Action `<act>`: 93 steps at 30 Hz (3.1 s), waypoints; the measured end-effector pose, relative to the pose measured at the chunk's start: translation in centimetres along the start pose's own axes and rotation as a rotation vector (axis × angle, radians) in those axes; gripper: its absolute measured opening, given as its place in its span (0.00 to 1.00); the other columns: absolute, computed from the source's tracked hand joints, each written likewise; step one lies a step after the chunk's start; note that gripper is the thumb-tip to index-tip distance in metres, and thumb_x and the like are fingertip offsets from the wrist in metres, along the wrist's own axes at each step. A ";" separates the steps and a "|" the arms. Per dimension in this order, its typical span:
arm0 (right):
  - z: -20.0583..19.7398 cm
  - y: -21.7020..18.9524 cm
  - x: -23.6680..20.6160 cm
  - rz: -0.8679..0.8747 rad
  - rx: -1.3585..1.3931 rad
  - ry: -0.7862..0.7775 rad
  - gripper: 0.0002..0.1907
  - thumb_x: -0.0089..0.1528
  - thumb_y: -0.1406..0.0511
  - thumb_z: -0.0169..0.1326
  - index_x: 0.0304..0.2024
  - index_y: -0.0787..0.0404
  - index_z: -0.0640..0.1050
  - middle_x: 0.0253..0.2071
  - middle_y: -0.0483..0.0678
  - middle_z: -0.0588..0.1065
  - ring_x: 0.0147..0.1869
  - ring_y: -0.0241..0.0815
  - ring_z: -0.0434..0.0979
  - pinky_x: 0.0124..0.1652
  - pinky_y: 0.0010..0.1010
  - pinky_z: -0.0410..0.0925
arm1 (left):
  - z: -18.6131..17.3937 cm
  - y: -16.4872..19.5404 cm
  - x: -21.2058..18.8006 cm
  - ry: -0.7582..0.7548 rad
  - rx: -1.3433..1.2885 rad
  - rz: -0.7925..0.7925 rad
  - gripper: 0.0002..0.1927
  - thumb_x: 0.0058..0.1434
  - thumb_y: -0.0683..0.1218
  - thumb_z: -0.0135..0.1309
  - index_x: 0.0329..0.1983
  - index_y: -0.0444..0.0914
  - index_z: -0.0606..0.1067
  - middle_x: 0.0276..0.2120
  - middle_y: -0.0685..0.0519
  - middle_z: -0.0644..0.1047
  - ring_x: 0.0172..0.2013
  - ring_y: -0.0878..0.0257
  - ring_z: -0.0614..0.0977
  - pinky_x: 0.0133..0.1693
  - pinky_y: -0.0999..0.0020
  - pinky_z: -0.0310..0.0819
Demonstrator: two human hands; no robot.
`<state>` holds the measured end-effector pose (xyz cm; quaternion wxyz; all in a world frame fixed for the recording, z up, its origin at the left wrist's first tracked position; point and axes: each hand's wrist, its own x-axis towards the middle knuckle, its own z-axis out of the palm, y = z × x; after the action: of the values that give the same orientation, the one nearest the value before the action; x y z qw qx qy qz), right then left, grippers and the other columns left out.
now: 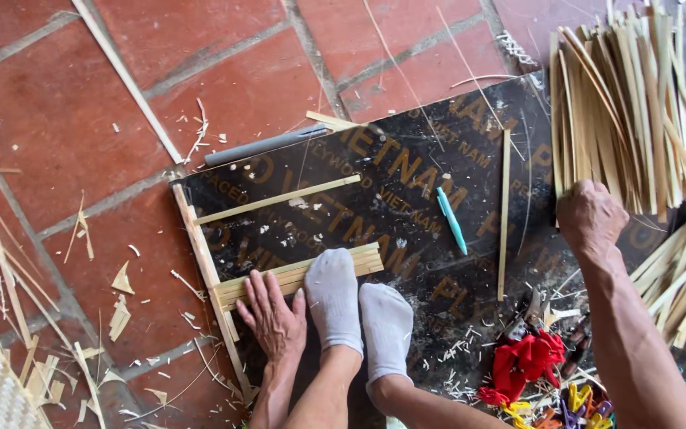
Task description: The person sits on the floor and assembles thin bamboo strips into a flat panel on a plywood board, using a foot to hold the strips aligned while placing each new strip by hand. They occasionally mark a strip with a teal marker and reach into a pile of strips to select the next piece.
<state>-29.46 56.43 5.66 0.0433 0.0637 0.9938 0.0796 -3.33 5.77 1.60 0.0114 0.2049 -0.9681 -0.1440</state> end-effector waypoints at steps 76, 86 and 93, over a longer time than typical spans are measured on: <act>1.9 4.5 -0.8 0.037 0.162 0.049 0.15 0.71 0.58 0.55 0.33 0.58 0.80 0.32 0.51 0.77 0.33 0.44 0.73 0.34 0.42 0.67 | -0.3 -0.4 1.2 0.117 -0.022 0.012 0.40 0.67 0.60 0.53 0.74 0.32 0.61 0.73 0.40 0.57 0.75 0.41 0.55 0.71 0.32 0.45; -0.2 3.6 -0.1 0.026 0.104 -0.044 0.16 0.70 0.56 0.59 0.31 0.58 0.80 0.23 0.48 0.75 0.22 0.42 0.71 0.24 0.38 0.66 | -0.4 -0.4 1.5 0.141 0.028 0.033 0.40 0.65 0.60 0.55 0.72 0.33 0.61 0.72 0.41 0.59 0.74 0.41 0.58 0.69 0.32 0.49; -0.3 5.1 -1.0 0.050 0.229 -0.040 0.16 0.74 0.66 0.51 0.32 0.61 0.81 0.21 0.50 0.76 0.21 0.38 0.72 0.27 0.34 0.67 | -0.5 -0.2 1.8 0.141 0.009 0.020 0.40 0.65 0.60 0.55 0.72 0.33 0.62 0.72 0.41 0.58 0.74 0.41 0.58 0.69 0.32 0.48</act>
<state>-27.86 61.24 6.91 0.0535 0.0944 0.9935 -0.0348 -4.82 4.76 1.97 0.0802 0.2049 -0.9675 -0.1249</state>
